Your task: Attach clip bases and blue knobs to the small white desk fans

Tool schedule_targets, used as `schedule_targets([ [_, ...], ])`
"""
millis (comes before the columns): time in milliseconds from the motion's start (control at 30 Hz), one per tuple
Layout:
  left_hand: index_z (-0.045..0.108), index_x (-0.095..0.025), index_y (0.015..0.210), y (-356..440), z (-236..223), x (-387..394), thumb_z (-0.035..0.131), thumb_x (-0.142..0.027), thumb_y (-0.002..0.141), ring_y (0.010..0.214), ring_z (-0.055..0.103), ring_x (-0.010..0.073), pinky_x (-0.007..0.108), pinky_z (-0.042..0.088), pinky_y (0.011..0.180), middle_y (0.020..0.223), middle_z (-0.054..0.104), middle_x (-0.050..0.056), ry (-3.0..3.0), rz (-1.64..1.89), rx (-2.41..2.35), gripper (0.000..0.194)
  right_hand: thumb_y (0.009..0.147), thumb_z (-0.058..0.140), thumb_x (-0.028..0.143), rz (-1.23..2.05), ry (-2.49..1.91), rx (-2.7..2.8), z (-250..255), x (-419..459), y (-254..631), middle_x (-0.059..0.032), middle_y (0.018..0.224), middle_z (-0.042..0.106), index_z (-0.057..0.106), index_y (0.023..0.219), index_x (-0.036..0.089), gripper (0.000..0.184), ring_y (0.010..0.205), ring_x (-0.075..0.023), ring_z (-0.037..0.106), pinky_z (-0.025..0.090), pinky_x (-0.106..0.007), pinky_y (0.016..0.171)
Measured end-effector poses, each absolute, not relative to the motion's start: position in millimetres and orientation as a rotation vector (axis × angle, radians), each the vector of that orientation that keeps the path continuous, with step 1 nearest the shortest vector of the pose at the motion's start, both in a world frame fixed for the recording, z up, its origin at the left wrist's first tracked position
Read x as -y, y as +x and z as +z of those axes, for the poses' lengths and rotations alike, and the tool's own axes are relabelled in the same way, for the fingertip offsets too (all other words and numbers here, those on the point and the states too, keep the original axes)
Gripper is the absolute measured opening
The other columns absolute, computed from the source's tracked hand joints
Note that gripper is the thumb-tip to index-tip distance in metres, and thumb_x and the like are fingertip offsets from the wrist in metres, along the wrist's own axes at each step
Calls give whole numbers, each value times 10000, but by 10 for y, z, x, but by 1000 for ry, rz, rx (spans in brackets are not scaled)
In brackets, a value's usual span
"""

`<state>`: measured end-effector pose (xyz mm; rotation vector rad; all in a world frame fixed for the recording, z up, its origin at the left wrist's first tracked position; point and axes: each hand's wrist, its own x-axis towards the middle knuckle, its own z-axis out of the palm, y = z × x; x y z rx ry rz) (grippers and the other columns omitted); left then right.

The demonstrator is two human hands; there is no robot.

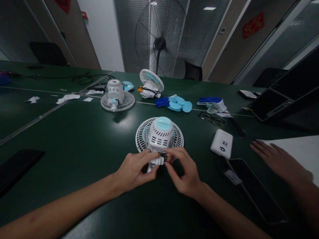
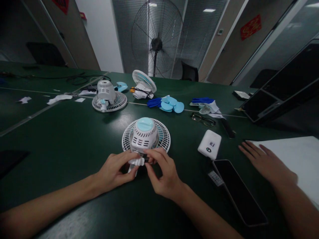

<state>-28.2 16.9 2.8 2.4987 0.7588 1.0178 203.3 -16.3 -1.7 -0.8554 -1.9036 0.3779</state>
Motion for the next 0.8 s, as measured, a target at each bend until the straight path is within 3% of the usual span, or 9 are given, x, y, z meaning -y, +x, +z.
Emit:
schedule_targets([
  [133, 582, -201, 1294, -281, 1, -172, 607, -241, 967, 607, 616, 106, 195, 510, 543, 856, 667, 1, 2523, 1050, -760, 330, 932, 619, 55, 201, -754, 2031, -67, 106, 2079, -88, 1208, 708, 537, 1463, 268, 577, 1045, -227, 711, 642, -397, 864],
  [533, 556, -209, 1333, -284, -13, -176, 627, -229, 959, 628, 618, 112, 207, 509, 540, 886, 670, 7, 2502, 1048, -736, 381, 947, 644, 47, 174, -766, 1988, -16, 97, 2061, -46, 1126, 770, 554, 1461, 301, 580, 928, -193, 742, 651, -379, 797],
  [800, 556, -210, 1325, -283, -7, -175, 616, -210, 952, 632, 617, 119, 217, 508, 548, 877, 659, 3, 2510, 1054, -733, 378, 928, 665, 44, 154, -742, 2041, -40, 77, 2081, -62, 1172, 757, 528, 1489, 276, 623, 985, -203, 734, 637, -390, 828],
])
